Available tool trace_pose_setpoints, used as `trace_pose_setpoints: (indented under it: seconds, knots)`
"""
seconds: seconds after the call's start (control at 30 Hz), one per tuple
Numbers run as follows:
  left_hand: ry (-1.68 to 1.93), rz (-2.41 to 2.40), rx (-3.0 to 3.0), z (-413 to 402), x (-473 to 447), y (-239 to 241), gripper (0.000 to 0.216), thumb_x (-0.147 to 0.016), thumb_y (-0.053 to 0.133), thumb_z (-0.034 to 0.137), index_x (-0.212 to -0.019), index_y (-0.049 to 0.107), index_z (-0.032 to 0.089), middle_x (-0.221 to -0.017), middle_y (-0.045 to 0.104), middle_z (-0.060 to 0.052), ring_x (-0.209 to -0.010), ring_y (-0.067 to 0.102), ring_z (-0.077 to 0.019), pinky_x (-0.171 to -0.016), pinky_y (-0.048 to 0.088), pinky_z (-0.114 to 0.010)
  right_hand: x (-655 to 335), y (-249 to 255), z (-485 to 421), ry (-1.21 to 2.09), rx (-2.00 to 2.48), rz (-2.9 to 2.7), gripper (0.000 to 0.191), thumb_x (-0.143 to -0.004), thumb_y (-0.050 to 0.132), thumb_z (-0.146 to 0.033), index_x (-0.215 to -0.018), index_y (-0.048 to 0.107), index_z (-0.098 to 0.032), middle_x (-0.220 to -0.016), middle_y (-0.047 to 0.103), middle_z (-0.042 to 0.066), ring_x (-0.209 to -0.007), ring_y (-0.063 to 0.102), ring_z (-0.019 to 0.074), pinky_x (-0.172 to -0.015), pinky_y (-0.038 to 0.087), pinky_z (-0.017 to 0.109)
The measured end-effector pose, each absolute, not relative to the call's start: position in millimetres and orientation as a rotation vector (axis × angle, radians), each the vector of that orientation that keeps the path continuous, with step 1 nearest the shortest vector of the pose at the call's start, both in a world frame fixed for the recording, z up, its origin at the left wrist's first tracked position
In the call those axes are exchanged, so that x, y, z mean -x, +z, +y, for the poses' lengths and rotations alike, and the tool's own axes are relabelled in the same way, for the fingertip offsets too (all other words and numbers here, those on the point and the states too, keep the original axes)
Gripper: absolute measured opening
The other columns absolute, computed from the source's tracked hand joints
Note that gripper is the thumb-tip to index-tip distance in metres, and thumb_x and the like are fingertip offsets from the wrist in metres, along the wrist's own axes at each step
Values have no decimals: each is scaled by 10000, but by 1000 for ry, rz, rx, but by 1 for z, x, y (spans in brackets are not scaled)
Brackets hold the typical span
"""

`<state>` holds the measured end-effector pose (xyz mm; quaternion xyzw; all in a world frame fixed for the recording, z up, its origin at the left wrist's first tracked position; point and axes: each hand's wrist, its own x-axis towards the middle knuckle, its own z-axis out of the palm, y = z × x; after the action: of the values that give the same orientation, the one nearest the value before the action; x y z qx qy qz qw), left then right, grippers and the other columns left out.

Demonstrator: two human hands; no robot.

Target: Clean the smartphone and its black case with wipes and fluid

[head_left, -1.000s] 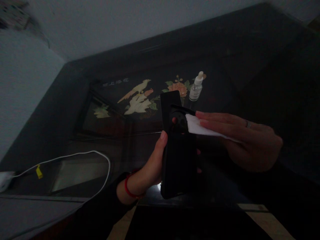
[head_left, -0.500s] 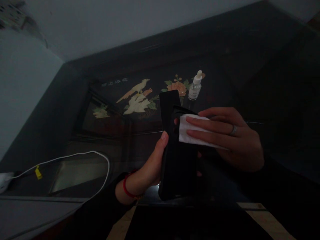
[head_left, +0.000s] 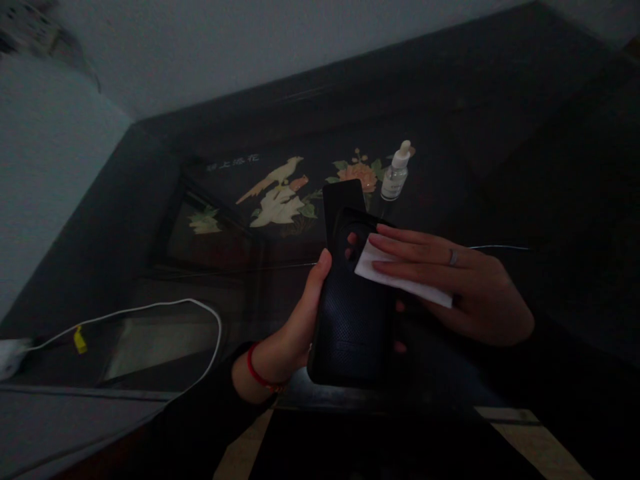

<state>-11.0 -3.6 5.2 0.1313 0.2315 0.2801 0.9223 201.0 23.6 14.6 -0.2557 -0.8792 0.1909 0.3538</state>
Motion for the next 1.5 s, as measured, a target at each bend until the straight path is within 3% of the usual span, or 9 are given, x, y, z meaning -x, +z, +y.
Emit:
trace_pose_setpoints:
  seconds: [0.17, 0.5, 0.7, 0.93, 1.13, 1.37, 1.5]
  knots:
    - [583, 469, -271, -5, 11, 6, 752, -826, 334, 749, -1343, 486, 224, -999, 714, -88, -850, 688, -244, -804, 516, -435, -201, 16, 24, 613, 662, -2227, 360, -890, 548, -93, -1223, 624, -210, -1319, 603, 93, -1271, 524, 208, -1055, 465, 412]
    - [572, 468, -307, -6, 10, 8, 737, -796, 384, 758, -1243, 576, 205, -986, 721, -82, -800, 696, -244, -765, 540, -426, -198, 19, 23, 747, 590, -2101, 283, -943, 501, -178, -1178, 655, -206, -1153, 703, 90, -1091, 656, 183, -913, 559, 314]
    - [522, 449, -301, -8, 11, -1, 777, -792, 390, 758, -1260, 556, 160, -991, 700, -106, -841, 679, -247, -767, 534, -418, -203, 26, 16, 547, 675, -1972, 547, -856, 490, -1, -1279, 582, -335, -1140, 709, 12, -1036, 679, 204, -865, 591, 362]
    - [461, 370, -248, -9, 10, -3, 725, -766, 506, 719, -1232, 587, 170, -1002, 712, -96, -887, 675, -232, -801, 531, -403, -204, 15, 16, 310, 687, -2253, 378, -884, 539, -76, -1260, 574, -98, -1319, 592, 161, -1268, 529, 234, -1041, 495, 376]
    - [469, 449, -305, -7, 13, 4, 700, -768, 516, 710, -1203, 618, 171, -989, 712, -68, -825, 679, -214, -809, 522, -385, -206, 18, 14, 217, 658, -2260, 300, -900, 550, -125, -1195, 609, -127, -1197, 678, 129, -1131, 636, 193, -951, 559, 308]
    - [480, 564, -314, -16, 11, 11, 699, -768, 510, 719, -1142, 655, 146, -986, 714, -72, -802, 694, -203, -798, 527, -340, -203, 14, 17, 221, 659, -2257, 296, -917, 536, -136, -1201, 603, -85, -1255, 635, 171, -1229, 564, 219, -1020, 517, 368]
    - [636, 619, -415, -12, 6, 14, 683, -786, 541, 671, -1293, 539, 213, -1024, 698, -72, -854, 676, -228, -754, 556, -386, -202, 14, 14, 216, 626, -2250, 259, -895, 579, -124, -1139, 631, -55, -1160, 688, 167, -1156, 616, 164, -1006, 513, 271]
